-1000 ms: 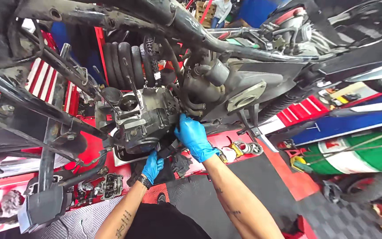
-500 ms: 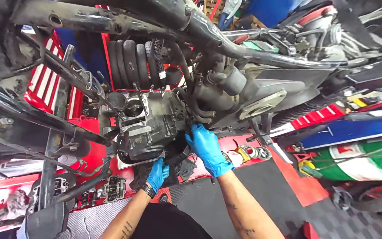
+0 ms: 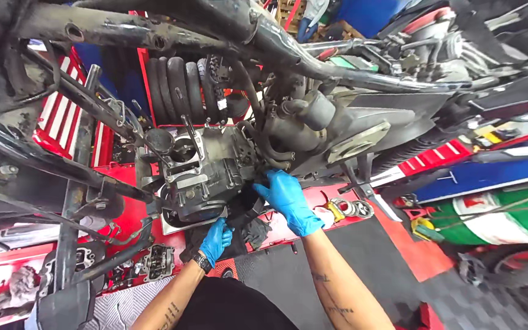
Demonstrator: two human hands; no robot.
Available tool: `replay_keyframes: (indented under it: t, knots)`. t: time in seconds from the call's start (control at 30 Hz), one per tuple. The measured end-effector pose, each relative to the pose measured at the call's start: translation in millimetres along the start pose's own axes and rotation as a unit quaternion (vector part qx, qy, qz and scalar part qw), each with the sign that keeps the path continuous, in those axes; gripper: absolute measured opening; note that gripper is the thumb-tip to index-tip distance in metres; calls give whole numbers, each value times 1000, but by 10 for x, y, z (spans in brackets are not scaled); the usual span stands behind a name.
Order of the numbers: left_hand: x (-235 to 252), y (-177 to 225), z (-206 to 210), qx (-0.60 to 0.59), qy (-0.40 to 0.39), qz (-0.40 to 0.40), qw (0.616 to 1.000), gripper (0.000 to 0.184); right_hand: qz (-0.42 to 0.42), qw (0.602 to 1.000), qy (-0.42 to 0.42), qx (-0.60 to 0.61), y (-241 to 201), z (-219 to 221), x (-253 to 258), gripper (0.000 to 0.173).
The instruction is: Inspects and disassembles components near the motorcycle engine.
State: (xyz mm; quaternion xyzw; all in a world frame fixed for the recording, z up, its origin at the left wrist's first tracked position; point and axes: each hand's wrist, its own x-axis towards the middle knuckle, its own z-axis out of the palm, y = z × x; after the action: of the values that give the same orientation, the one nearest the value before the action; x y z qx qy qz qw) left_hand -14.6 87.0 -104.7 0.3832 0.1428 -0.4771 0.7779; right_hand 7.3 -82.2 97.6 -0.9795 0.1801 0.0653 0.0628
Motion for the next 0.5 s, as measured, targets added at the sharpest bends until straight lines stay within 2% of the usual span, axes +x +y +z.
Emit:
replay_keyframes:
  t: [0.1, 0.3, 0.5]
  knots:
    - [1, 20, -21, -23, 1, 2, 1000, 48, -1, 1000, 18, -8, -24, 55, -7, 51]
    - [95, 61, -151, -4, 30, 14, 999, 49, 42, 990, 135, 16, -189, 338, -193, 52]
    - [41, 38, -14, -95, 30, 23, 995, 45, 47, 997, 62, 25, -149, 109, -37, 50]
